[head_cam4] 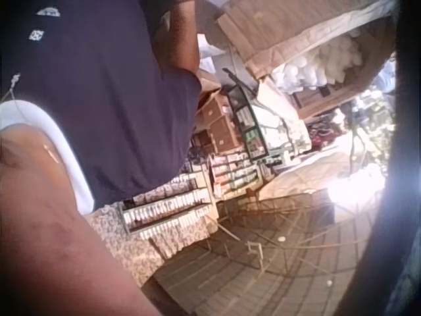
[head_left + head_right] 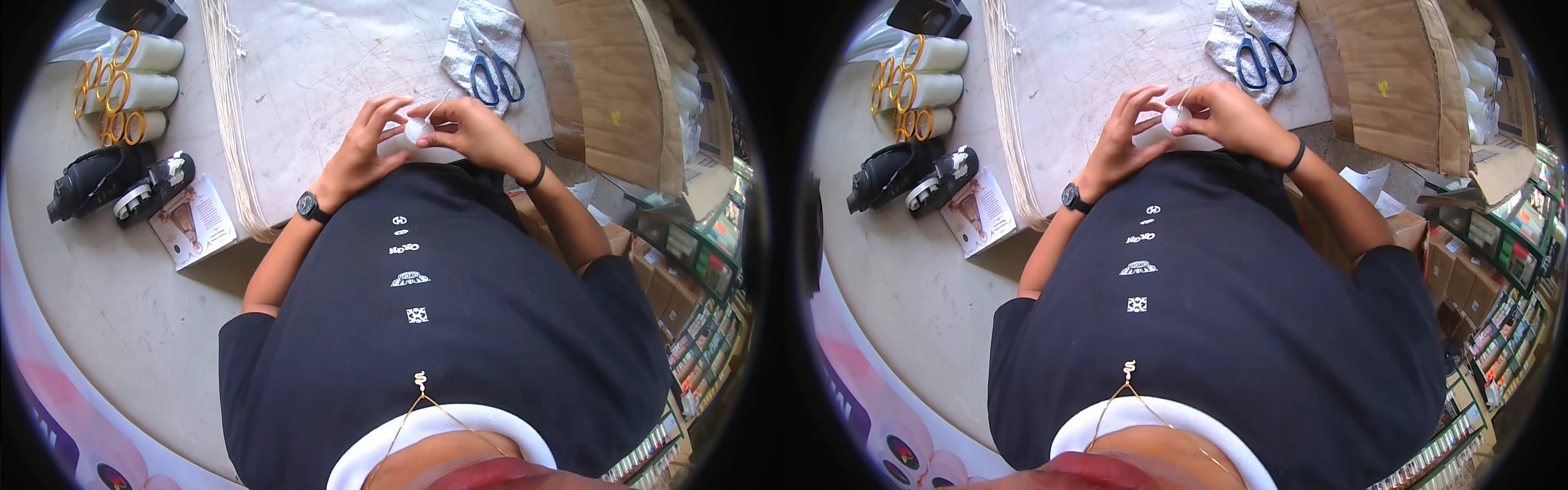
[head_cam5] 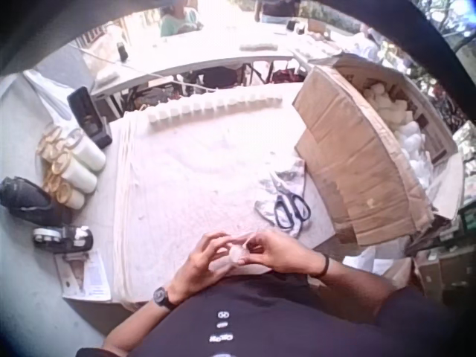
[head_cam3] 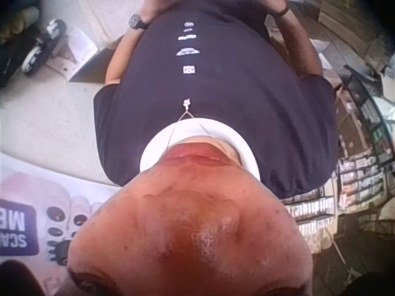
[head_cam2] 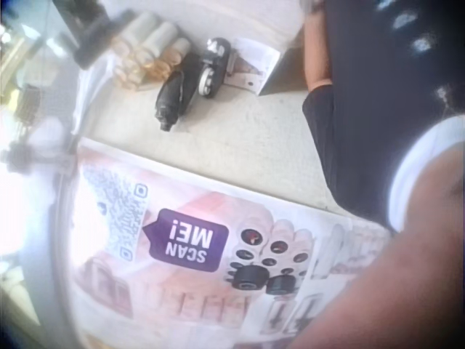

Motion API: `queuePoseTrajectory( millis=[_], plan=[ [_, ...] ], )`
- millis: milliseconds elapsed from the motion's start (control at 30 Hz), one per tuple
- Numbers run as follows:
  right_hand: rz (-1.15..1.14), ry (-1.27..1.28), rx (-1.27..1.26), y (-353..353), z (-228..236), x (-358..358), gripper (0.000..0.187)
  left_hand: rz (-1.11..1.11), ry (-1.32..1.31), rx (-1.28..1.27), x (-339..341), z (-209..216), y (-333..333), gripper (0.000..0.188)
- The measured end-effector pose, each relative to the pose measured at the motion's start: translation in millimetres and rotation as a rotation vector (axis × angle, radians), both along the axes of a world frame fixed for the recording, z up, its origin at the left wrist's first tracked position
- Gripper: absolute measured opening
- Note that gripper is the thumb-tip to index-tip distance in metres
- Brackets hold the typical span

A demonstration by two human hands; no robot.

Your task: The person repeatedly picks up white cylindrical candles, trims the wicks with scissors, and places them in a row on the table. The person also handles a bundle of wicks and a cloth on the table.

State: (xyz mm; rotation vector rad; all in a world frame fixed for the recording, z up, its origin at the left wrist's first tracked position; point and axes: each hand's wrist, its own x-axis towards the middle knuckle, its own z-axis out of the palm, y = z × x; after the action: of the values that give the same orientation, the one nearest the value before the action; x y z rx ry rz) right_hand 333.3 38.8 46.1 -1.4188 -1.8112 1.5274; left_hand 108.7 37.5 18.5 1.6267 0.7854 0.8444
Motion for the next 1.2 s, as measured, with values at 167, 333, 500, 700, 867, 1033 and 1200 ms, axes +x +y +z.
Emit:
queuePoseTrajectory(
  millis=[167, 333, 500, 700, 867, 1033, 1200],
  plan=[
    [-0.083, -0.061, 0.185, -24.2, 3.4, -16.6, 0.033, 0.046, 0.113, -0.263, -4.0, 0.3, -10.2, 0.045],
    [-0.089, -0.122, 0.081, -19.9, 13.5, -21.2, 0.028, 0.100, 0.200, -0.518, 2.9, 12.3, -4.5, 0.035],
    [-0.087, -0.104, 0.128, -17.9, 7.0, -22.9, 0.035, 0.047, 0.212, -0.624, 5.0, 4.7, 7.5, 0.032],
    [-0.111, -0.062, 0.076, -16.2, 1.3, -23.4, 0.038, 0.028, 0.243, -0.592, 10.9, 2.1, 12.9, 0.024],
    [-0.089, -0.117, 0.056, -14.8, 4.6, -24.3, 0.046, 0.075, 0.315, -0.605, 14.6, 6.4, 7.9, 0.023],
    [-0.073, -0.154, 0.068, -16.9, 3.7, -23.4, 0.047, 0.082, 0.335, -0.525, 16.3, 5.3, 6.3, 0.023],
    [-0.087, -0.114, 0.121, -18.6, -0.8, -20.0, 0.039, 0.008, 0.257, -0.479, 5.7, 5.4, 13.1, 0.027]
  ],
)
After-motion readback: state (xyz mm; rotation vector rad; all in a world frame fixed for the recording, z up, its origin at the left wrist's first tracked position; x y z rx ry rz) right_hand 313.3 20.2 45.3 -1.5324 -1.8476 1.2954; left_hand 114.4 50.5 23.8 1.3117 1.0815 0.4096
